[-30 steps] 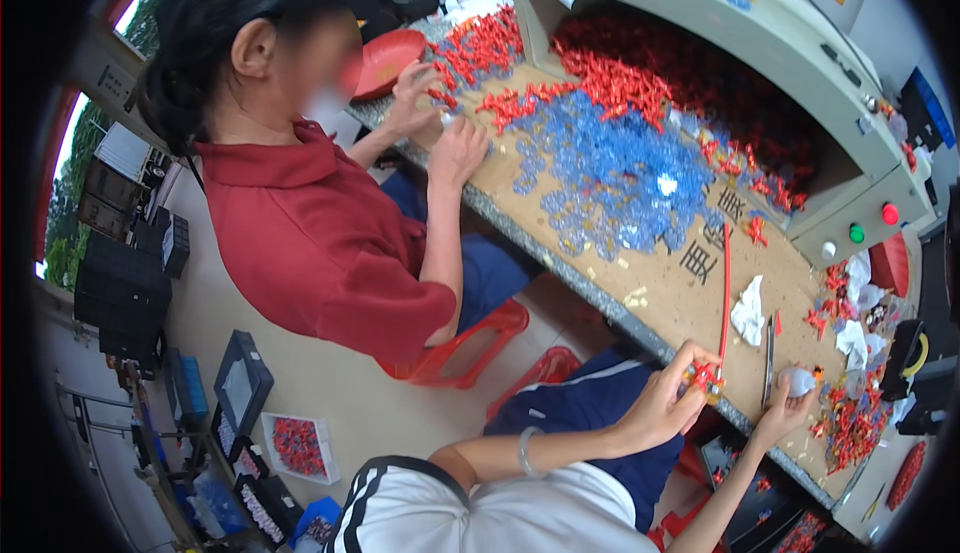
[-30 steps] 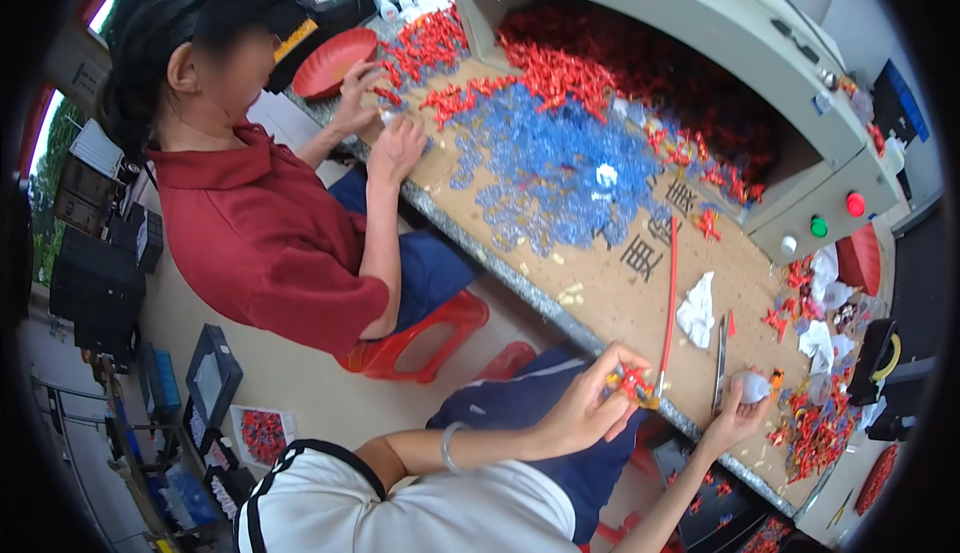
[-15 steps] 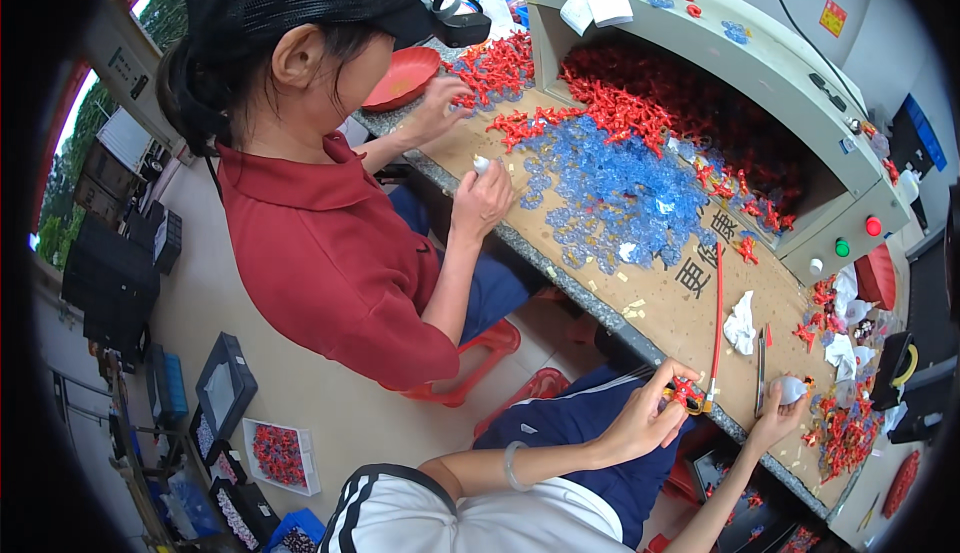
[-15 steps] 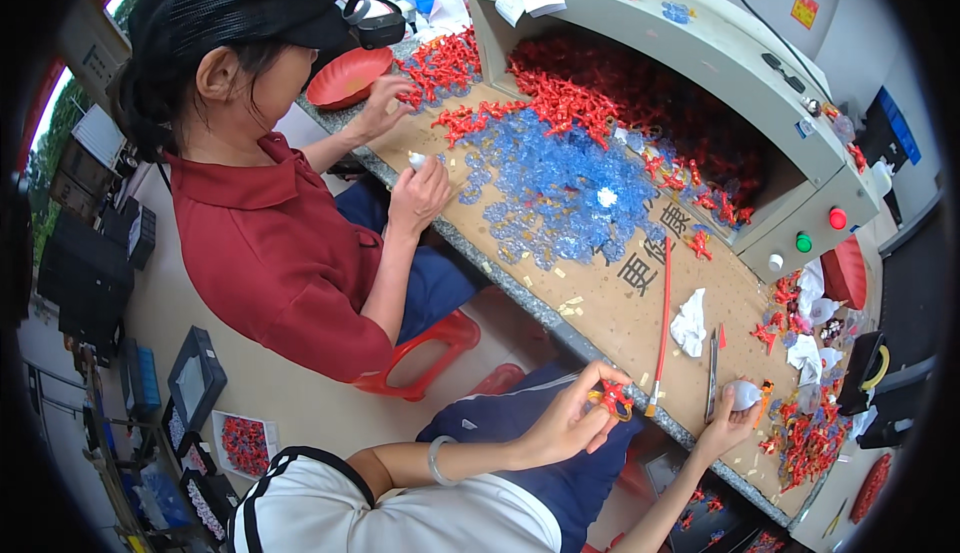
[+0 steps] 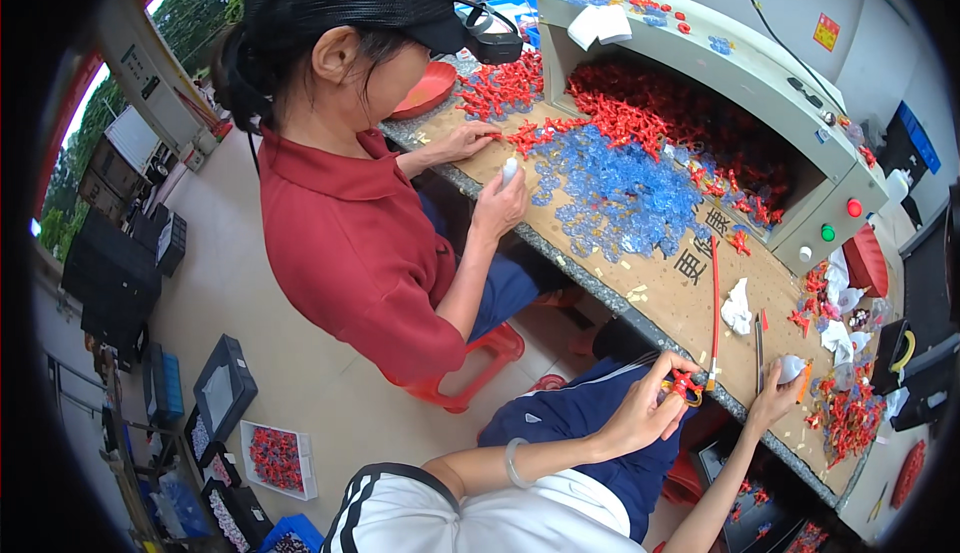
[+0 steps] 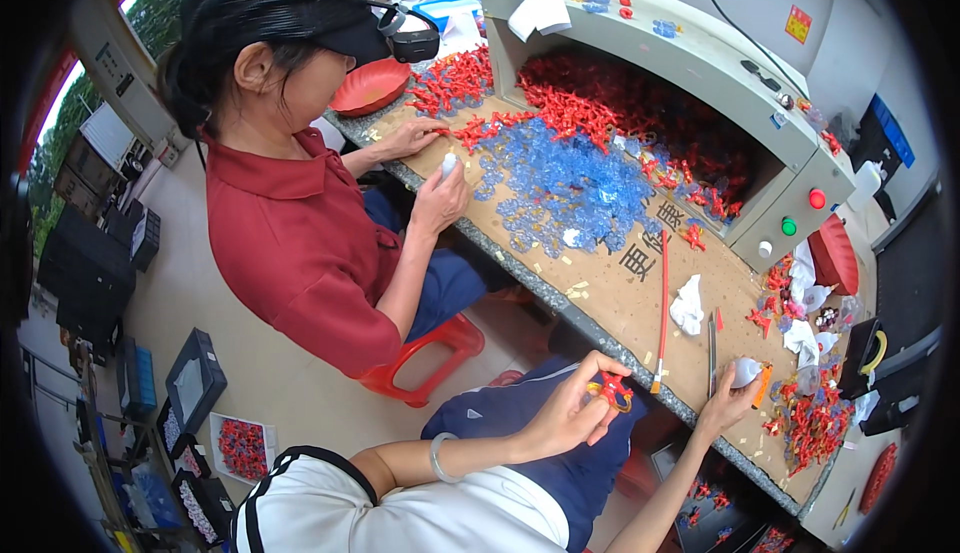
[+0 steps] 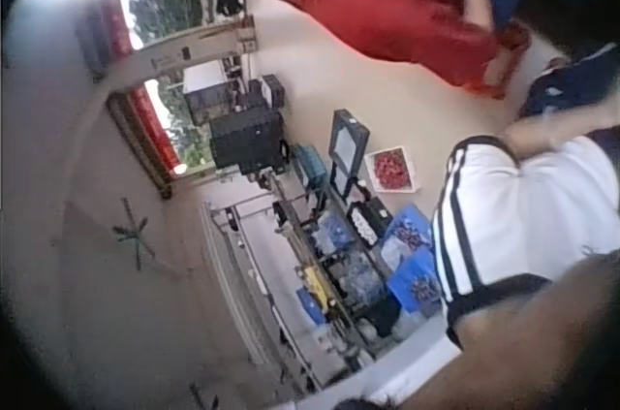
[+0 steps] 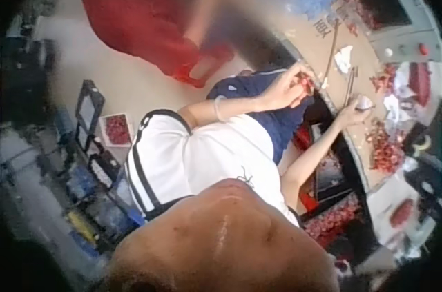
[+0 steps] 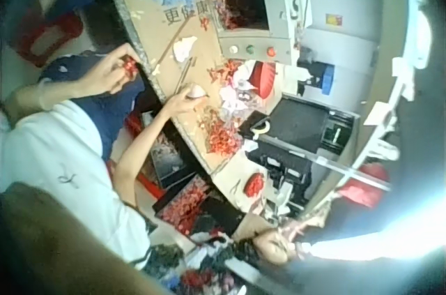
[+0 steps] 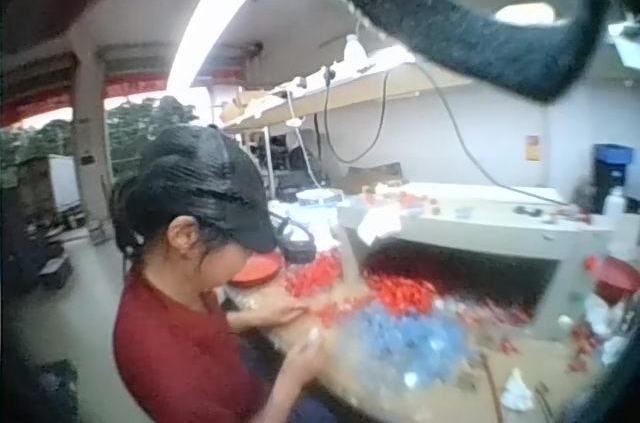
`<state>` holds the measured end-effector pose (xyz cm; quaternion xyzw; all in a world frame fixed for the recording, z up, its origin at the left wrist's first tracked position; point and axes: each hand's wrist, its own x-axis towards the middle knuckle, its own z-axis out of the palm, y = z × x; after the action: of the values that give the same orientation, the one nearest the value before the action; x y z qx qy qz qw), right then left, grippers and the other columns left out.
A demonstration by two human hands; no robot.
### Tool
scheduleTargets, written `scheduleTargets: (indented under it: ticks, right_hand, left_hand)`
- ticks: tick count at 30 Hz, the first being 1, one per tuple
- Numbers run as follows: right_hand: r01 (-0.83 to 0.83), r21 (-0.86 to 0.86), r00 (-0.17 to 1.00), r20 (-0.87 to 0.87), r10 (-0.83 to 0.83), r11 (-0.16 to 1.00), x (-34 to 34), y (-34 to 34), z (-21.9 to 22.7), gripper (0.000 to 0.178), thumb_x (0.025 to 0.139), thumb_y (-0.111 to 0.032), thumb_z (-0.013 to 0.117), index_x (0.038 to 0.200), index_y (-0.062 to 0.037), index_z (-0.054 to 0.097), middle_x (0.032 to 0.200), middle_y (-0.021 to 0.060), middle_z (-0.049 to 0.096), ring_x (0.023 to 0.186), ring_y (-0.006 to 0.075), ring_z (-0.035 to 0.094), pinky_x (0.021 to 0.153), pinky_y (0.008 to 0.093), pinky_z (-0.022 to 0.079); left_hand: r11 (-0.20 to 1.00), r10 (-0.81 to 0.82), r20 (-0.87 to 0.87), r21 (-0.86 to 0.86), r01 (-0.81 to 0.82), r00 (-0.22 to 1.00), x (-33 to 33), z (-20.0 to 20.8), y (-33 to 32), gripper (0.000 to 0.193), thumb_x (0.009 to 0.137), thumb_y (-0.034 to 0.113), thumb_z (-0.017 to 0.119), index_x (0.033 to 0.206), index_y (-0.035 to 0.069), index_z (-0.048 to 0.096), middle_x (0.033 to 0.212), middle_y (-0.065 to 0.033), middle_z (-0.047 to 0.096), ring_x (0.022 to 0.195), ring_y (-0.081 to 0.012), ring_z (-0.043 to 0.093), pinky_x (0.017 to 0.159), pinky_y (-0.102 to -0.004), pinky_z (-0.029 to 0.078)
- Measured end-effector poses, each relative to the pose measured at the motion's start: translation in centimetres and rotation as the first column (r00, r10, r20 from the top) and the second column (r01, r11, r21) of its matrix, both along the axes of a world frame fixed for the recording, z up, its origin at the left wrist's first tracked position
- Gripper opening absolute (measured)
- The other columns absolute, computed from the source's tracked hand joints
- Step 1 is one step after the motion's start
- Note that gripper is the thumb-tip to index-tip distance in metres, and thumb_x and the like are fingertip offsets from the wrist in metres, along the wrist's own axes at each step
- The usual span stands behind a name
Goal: Assembling small red plastic toy components using glue and a brush at a factory workbench.
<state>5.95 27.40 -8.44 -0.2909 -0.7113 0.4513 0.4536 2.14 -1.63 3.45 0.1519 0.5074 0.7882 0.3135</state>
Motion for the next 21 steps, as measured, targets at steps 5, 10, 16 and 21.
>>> scheduleTargets:
  ticks: [5, 10, 16, 21]
  right_hand:
    - [0.028, 0.059, 0.998, 0.057, -0.031, 0.998, 0.5, 0.3, -0.8, 0.047, 0.091, -0.009, 0.058, 0.129, 0.0113, 0.039, 0.113, 0.0162, 0.056, 0.1, 0.0195, 0.056, 0.087, 0.032, 0.047]
    - [0.03, 0.027, 1.0, -0.002, -0.03, 0.999, 0.1, -0.5, -0.5, 0.041, 0.092, -0.011, 0.058, 0.124, 0.0092, 0.043, 0.108, 0.0134, 0.056, 0.096, 0.0174, 0.057, 0.085, 0.0309, 0.048]
    - [0.013, -0.041, 1.0, 0.0, -0.013, 0.999, -0.3, -1.0, 0.2, 0.043, 0.091, -0.01, 0.058, 0.126, 0.0098, 0.042, 0.11, 0.014, 0.056, 0.099, 0.0177, 0.057, 0.087, 0.0308, 0.048]
    - [0.026, -0.009, 1.0, -0.006, -0.026, 1.0, 0.0, -0.6, 0.1, 0.044, 0.091, -0.007, 0.058, 0.127, 0.0098, 0.041, 0.112, 0.0143, 0.056, 0.1, 0.0179, 0.057, 0.087, 0.0306, 0.047]
  left_hand:
    - [0.994, 0.088, -0.038, 0.068, -0.085, 0.995, -1.9, -0.8, 0.2, 0.037, 0.086, -0.003, 0.036, 0.121, 0.007, 0.037, 0.071, -0.0047, 0.048, 0.051, -0.0082, 0.046, 0.046, -0.0223, 0.039]
    - [0.994, 0.047, -0.068, 0.104, -0.039, 0.997, -5.0, -3.2, 2.1, 0.038, 0.086, -0.003, 0.035, 0.122, 0.009, 0.037, 0.07, -0.0041, 0.049, 0.048, -0.0078, 0.046, 0.043, -0.0207, 0.036]
    - [0.962, -0.171, -0.043, 0.206, 0.176, 0.984, -8.8, -7.0, 5.7, 0.035, 0.089, 0.002, 0.033, 0.122, 0.012, 0.037, 0.068, -0.0019, 0.049, 0.047, -0.0064, 0.046, 0.043, -0.019, 0.033]
    - [0.944, -0.179, -0.101, 0.263, 0.2, 0.979, -11.0, -7.7, 7.2, 0.034, 0.087, -0.001, 0.034, 0.12, 0.007, 0.038, 0.066, -0.0016, 0.049, 0.046, -0.0059, 0.044, 0.043, -0.021, 0.037]
